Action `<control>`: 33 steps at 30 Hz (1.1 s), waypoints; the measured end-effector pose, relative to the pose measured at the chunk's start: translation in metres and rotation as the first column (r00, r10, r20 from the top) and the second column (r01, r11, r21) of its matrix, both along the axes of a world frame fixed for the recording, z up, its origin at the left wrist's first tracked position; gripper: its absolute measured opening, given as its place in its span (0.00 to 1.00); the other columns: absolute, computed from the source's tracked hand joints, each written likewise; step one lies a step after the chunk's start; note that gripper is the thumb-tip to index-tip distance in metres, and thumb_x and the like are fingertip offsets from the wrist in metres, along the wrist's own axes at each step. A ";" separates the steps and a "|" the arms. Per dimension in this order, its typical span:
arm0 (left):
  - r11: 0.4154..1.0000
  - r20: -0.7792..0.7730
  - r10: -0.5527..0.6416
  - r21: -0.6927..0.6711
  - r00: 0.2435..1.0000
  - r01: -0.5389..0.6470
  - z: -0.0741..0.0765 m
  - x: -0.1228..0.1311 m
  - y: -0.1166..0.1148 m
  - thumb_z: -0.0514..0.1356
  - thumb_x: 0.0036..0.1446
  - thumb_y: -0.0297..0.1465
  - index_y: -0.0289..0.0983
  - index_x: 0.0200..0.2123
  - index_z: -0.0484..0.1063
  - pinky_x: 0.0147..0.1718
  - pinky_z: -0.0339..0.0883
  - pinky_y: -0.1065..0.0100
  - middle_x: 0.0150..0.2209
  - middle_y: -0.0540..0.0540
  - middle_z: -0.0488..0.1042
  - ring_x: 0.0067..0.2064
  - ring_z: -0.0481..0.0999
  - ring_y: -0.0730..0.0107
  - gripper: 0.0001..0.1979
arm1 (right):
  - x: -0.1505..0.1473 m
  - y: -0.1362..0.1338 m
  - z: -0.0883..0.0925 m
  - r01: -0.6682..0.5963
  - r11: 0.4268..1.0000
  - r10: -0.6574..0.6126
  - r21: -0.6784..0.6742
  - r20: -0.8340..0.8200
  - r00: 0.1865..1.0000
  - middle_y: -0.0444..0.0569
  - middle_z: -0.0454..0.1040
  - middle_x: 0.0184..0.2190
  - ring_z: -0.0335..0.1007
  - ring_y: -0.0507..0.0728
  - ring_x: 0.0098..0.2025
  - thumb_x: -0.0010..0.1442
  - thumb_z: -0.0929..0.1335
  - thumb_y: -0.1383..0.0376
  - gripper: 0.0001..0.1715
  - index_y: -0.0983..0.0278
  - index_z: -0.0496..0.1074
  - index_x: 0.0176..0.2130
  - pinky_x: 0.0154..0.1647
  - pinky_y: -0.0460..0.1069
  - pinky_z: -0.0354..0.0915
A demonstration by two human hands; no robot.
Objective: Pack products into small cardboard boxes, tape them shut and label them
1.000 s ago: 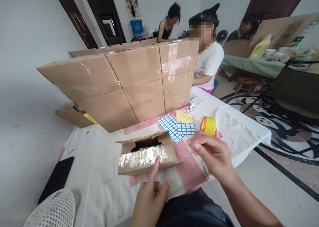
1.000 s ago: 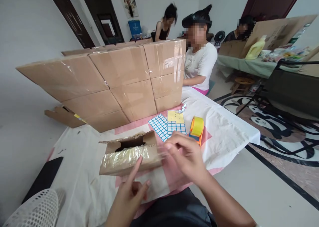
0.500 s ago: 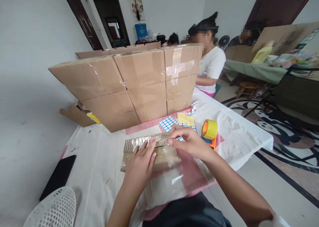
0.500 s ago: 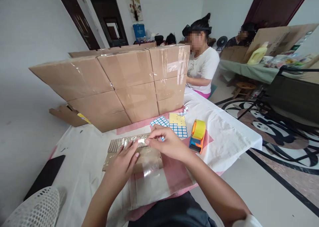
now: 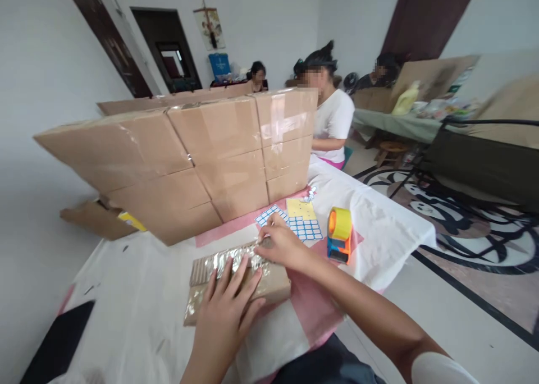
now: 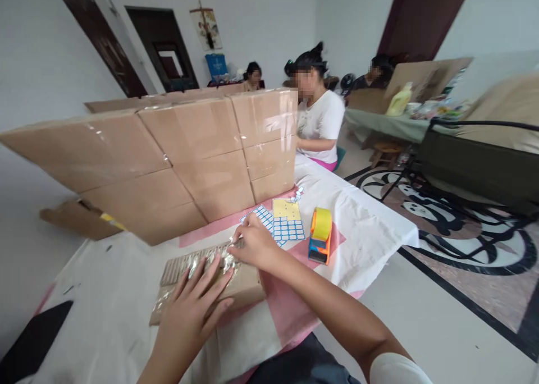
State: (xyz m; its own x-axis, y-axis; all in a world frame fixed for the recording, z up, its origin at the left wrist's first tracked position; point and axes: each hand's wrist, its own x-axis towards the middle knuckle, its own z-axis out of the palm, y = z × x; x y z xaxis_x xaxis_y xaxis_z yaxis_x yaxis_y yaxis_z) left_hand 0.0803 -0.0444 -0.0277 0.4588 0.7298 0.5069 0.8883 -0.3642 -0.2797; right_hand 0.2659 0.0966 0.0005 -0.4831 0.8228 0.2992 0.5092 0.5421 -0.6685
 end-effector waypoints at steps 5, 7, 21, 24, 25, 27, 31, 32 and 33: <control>0.977 -0.025 -0.175 0.119 0.984 0.177 -0.006 -0.006 0.014 0.58 0.64 0.37 0.46 0.58 0.74 0.59 0.57 0.56 0.60 0.57 0.75 0.60 0.72 0.57 0.19 | 0.004 0.015 0.005 0.185 0.974 -0.164 -0.127 0.159 0.973 0.52 0.62 0.49 0.66 0.67 0.53 0.41 0.81 0.49 0.48 0.62 0.63 0.53 0.50 0.59 0.67; 0.961 -0.014 -0.229 0.157 0.973 0.228 -0.008 -0.006 0.018 0.58 0.64 0.34 0.46 0.57 0.74 0.58 0.57 0.59 0.58 0.57 0.77 0.56 0.75 0.62 0.19 | 0.008 0.022 0.005 0.229 0.970 -0.213 -0.079 0.170 0.962 0.53 0.64 0.50 0.68 0.65 0.52 0.48 0.78 0.49 0.41 0.61 0.63 0.53 0.49 0.57 0.67; 0.953 0.089 -0.242 0.209 0.966 0.220 -0.015 -0.002 0.013 0.60 0.62 0.32 0.46 0.57 0.74 0.51 0.62 0.61 0.55 0.56 0.79 0.53 0.78 0.63 0.19 | 0.158 0.105 0.027 0.438 0.893 -0.437 0.099 0.415 0.798 0.54 0.80 0.43 0.75 0.59 0.46 0.65 0.64 0.70 0.11 0.66 0.77 0.42 0.46 0.49 0.63; 0.949 0.081 -0.256 0.209 0.963 0.235 -0.016 -0.003 0.010 0.60 0.61 0.29 0.45 0.56 0.75 0.49 0.63 0.61 0.56 0.56 0.78 0.54 0.78 0.62 0.20 | 0.173 0.132 0.032 0.447 0.891 -0.428 0.078 0.469 0.772 0.56 0.80 0.45 0.74 0.60 0.48 0.66 0.65 0.69 0.10 0.68 0.77 0.42 0.49 0.51 0.65; 0.950 0.078 -0.254 0.209 0.964 0.233 -0.016 -0.004 0.010 0.59 0.61 0.28 0.44 0.56 0.75 0.48 0.63 0.61 0.56 0.56 0.78 0.54 0.78 0.61 0.20 | 0.173 0.140 0.031 0.444 0.894 -0.416 0.064 0.489 0.767 0.56 0.79 0.45 0.74 0.61 0.49 0.67 0.66 0.67 0.10 0.68 0.77 0.42 0.51 0.53 0.66; 0.954 0.076 -0.242 0.202 0.967 0.223 -0.016 -0.003 0.008 0.58 0.61 0.27 0.44 0.56 0.75 0.47 0.63 0.61 0.56 0.55 0.78 0.55 0.78 0.61 0.20 | 0.166 0.156 0.027 0.424 0.905 -0.373 0.024 0.525 0.765 0.55 0.78 0.47 0.74 0.61 0.51 0.68 0.68 0.63 0.11 0.68 0.76 0.44 0.54 0.57 0.68; 0.963 0.098 -0.219 0.179 0.971 0.200 -0.014 -0.001 0.008 0.59 0.62 0.29 0.45 0.58 0.74 0.45 0.63 0.62 0.56 0.56 0.78 0.54 0.78 0.62 0.21 | 0.139 0.188 0.014 0.377 0.920 -0.260 -0.106 0.553 0.791 0.52 0.76 0.51 0.74 0.60 0.52 0.67 0.70 0.59 0.14 0.66 0.74 0.49 0.54 0.60 0.71; 0.966 0.109 -0.212 0.172 0.971 0.192 -0.014 -0.001 0.008 0.59 0.62 0.29 0.46 0.59 0.73 0.45 0.63 0.62 0.56 0.57 0.78 0.54 0.78 0.63 0.22 | 0.132 0.196 0.011 0.379 0.915 -0.249 -0.140 0.543 0.802 0.52 0.76 0.51 0.74 0.60 0.51 0.67 0.70 0.60 0.15 0.66 0.74 0.50 0.53 0.60 0.72; 0.968 0.120 -0.208 0.166 0.971 0.187 -0.014 -0.001 0.008 0.59 0.62 0.29 0.46 0.60 0.72 0.45 0.63 0.62 0.56 0.57 0.78 0.54 0.78 0.63 0.22 | 0.126 0.203 0.007 0.386 0.907 -0.248 -0.171 0.523 0.816 0.52 0.76 0.51 0.75 0.59 0.50 0.67 0.70 0.60 0.15 0.65 0.74 0.51 0.52 0.59 0.73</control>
State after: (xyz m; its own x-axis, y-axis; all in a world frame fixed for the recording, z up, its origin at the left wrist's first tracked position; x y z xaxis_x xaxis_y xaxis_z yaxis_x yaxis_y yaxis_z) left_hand 0.0794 -0.0364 -0.0414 0.5059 0.5405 0.6723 0.8361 -0.4989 -0.2280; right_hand 0.3921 0.2995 0.0073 -0.2058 0.9680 -0.1438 0.9127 0.1369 -0.3849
